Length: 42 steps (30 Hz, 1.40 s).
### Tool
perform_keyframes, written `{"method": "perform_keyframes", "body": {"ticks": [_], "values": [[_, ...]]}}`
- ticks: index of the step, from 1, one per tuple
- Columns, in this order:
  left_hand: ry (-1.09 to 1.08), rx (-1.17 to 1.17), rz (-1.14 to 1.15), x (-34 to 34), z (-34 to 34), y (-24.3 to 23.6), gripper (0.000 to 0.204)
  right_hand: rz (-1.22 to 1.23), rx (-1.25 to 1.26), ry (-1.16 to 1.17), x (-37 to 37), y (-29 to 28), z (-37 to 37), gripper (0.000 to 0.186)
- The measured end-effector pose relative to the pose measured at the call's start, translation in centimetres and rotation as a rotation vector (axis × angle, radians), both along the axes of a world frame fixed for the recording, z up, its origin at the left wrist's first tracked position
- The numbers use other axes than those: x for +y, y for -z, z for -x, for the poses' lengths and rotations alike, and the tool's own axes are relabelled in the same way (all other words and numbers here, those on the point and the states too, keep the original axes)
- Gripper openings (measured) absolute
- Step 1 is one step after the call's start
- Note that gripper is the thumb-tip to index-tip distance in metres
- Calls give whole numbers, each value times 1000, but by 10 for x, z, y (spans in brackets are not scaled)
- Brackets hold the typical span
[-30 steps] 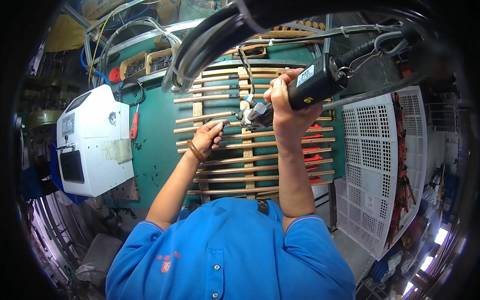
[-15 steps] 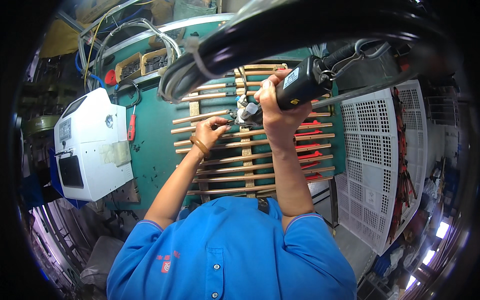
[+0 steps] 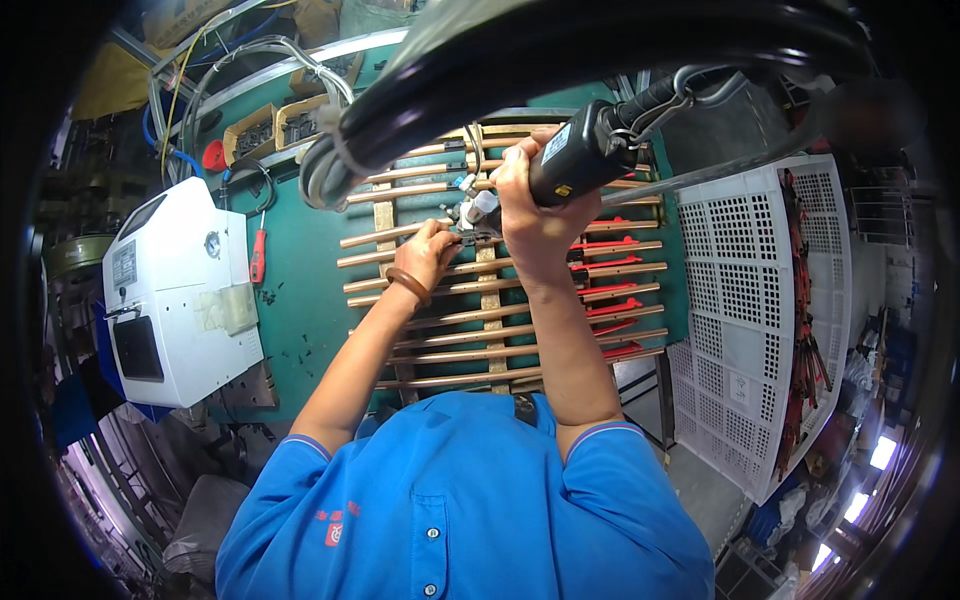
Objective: The person uses a soldering iron to apply solder to small components placed on a wooden jig. They repeatedly pick up components, position them, and solder them in place, working methodically across the jig.
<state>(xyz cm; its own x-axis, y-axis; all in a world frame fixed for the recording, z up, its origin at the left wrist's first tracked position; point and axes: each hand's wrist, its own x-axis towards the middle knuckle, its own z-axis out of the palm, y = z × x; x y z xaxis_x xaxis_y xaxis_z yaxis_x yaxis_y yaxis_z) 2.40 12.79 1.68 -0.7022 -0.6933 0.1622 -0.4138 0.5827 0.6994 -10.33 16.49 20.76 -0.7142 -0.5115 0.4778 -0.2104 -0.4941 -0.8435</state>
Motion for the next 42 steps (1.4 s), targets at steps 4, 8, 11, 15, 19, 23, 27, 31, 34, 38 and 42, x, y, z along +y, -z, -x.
{"method": "perform_keyframes", "body": {"ticks": [4, 8, 11, 15, 19, 23, 27, 31, 34, 38, 42], "values": [[30, -22, 14, -2, -2, 5, 12, -72, 176, 113, 1, 6, -1, 29], [46, 12, -9, -3, -3, 2, 12, -212, 758, 446, 4, 21, 6, 21], [35, 13, 0, -3, -3, 5, 11, -163, 616, 389, 3, 18, 2, 21], [34, 63, -11, -2, -4, 5, 11, -139, 547, 368, 5, 32, 9, 22], [22, 49, -24, -2, -3, 4, 12, -96, 415, 284, 3, 32, 6, 27], [3, 38, 12, -3, -3, 11, 12, -157, 431, 252, 6, 37, 5, 29], [6, 10, 12, -3, -2, 18, 12, -139, 314, 213, 6, 36, 0, 29], [18, -62, -7, -4, -2, 15, 14, -182, 403, 248, 6, 43, 1, 29], [14, -77, 35, -4, -2, 15, 15, -261, 521, 217, 18, 65, 13, 30], [-2, -94, -33, -3, 0, 8, 18, -242, 513, 233, 26, 101, 25, 29], [68, -322, -253, -10, 1, 9, 27, -213, 477, 268, 15, 67, 10, 29]]}}
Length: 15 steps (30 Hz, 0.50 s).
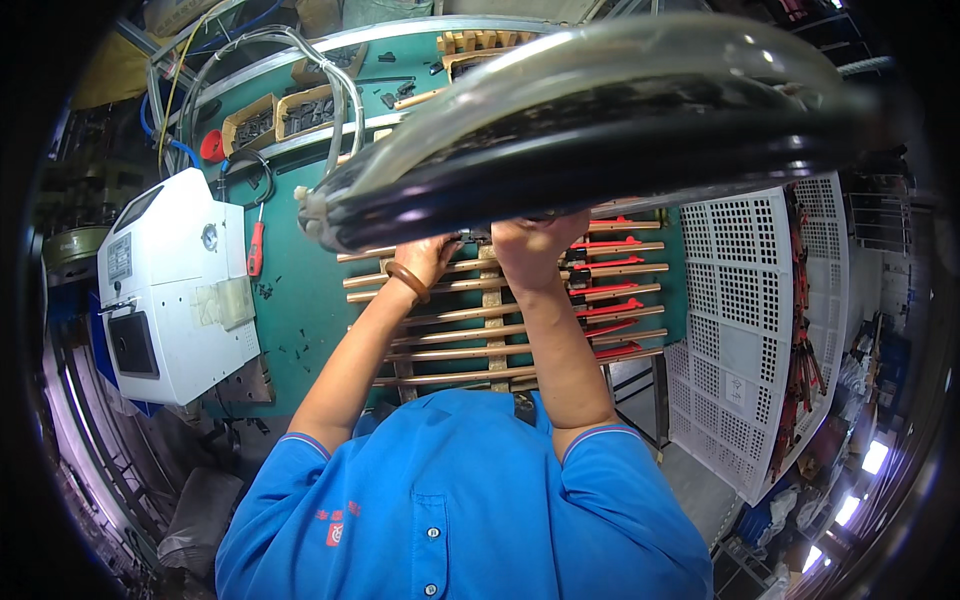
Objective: The person uses a soldering iron to apply solder to small components placed on a wooden jig. They repeatedly pick up components, position them, and solder them in place, working methodically across the jig.
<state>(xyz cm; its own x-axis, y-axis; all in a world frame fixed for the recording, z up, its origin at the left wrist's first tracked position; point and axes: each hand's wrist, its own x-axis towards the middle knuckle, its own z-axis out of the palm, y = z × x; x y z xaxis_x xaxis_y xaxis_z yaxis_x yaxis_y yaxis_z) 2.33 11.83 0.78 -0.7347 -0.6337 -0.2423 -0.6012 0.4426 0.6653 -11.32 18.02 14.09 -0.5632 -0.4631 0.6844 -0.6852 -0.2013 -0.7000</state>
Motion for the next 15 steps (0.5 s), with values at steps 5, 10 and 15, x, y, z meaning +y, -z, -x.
{"method": "perform_keyframes", "body": {"ticks": [5, 10, 15], "values": [[-34, 176, 255, 6, -3, 3, 26, 26, -97, -52, -2, 10, -4, 27], [-63, 375, 366, 4, 0, 8, 28, -93, -187, -78, 23, 85, 20, 17], [-120, 645, -171, 3, -4, -53, 37, 339, -937, -1045, -4, -24, -21, 22]]}}
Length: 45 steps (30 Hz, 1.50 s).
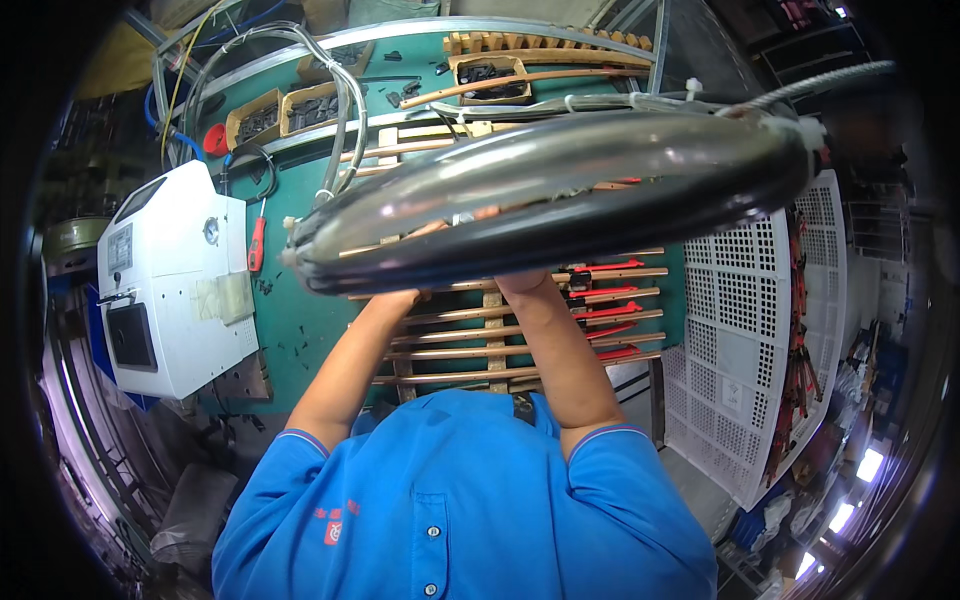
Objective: The person uses a soldering iron to apply solder to small components placed on a wooden jig. They repeatedly pick up components, position them, and solder them in place, working methodically across the jig.
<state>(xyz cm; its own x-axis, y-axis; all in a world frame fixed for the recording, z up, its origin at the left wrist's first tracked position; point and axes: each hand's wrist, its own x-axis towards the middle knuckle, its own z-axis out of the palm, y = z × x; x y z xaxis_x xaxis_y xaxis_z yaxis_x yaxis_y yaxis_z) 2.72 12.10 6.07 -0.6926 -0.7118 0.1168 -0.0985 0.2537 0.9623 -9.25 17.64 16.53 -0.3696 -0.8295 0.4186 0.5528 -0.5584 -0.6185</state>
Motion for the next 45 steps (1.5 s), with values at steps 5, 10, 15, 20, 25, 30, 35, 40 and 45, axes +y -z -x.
{"method": "perform_keyframes", "body": {"ticks": [5, 10, 15, 20, 25, 30, 35, 40, 45], "values": [[68, -405, -504, 3, -8, -58, 42, -70, 187, 98, 1, 2, -4, 15], [-43, -285, 496, 0, 4, 48, 20, -132, 1066, 1099, -9, 13, 1, 14], [-15, -450, 409, 1, 3, 58, 17, -232, 680, 800, -12, -13, -18, 12], [-65, -348, 316, -1, -1, 53, 21, -289, 388, 573, -20, -36, -1, 23], [-255, 326, -1165, 4, -28, 27, 27, -328, 465, 737, -4, -120, 17, 21], [25, 695, -1593, 30, -49, 23, 38, -322, 473, 683, 12, -119, 23, 20], [9, 550, -1483, 41, -47, 25, 24, -347, 341, 628, 22, -96, 13, 19], [-16, 266, -1344, 47, -40, 30, 21, -403, 384, 691, 32, -85, -2, 20], [-24, 71, -1104, 46, -38, 23, 22, -396, 353, 697, 33, -83, 3, 19]]}}
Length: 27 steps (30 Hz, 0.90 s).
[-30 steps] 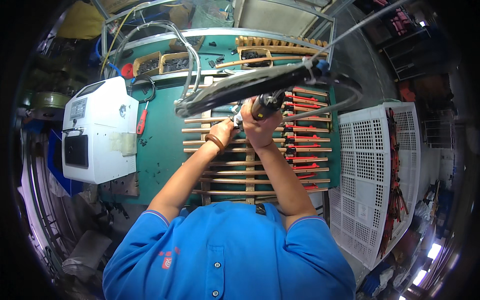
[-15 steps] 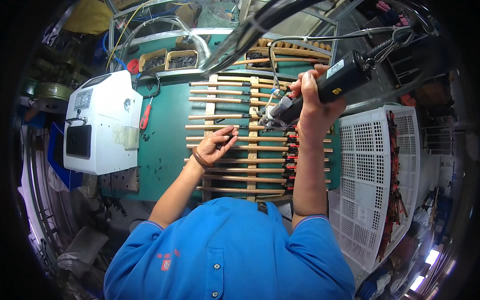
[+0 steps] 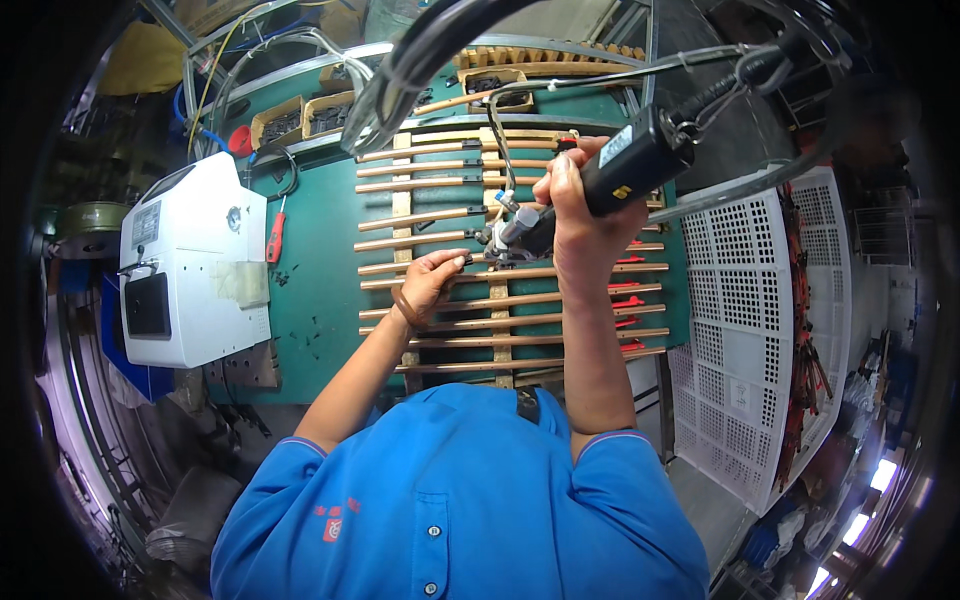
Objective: The person uses a soldering iron to apply solder to small components placed on a wooden jig. They repeatedly pick up components, position them, and solder them in place, working methodically across the jig.
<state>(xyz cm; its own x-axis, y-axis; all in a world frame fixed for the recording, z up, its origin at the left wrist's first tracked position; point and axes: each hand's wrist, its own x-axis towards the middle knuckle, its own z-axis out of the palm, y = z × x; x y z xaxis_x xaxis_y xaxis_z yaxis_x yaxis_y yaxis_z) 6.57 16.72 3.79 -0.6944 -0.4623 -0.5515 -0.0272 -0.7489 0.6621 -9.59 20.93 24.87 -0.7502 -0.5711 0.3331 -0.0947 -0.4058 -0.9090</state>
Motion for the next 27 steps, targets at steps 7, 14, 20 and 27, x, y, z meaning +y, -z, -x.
{"method": "perform_keyframes", "body": {"ticks": [7, 14, 20, 27], "values": [[7, 19, 371, -4, 4, 17, 21, 32, -11, -20, 0, 5, 2, 26], [170, 66, 164, -20, -6, -23, 24, 14, -2, -2, -2, 5, -1, 26], [982, 476, 396, 6, -44, -28, 26, -1, 13, -8, 0, 8, 0, 25], [1113, 385, 756, 59, -47, -48, 40, -2, -23, 7, -4, 8, -1, 24]]}}
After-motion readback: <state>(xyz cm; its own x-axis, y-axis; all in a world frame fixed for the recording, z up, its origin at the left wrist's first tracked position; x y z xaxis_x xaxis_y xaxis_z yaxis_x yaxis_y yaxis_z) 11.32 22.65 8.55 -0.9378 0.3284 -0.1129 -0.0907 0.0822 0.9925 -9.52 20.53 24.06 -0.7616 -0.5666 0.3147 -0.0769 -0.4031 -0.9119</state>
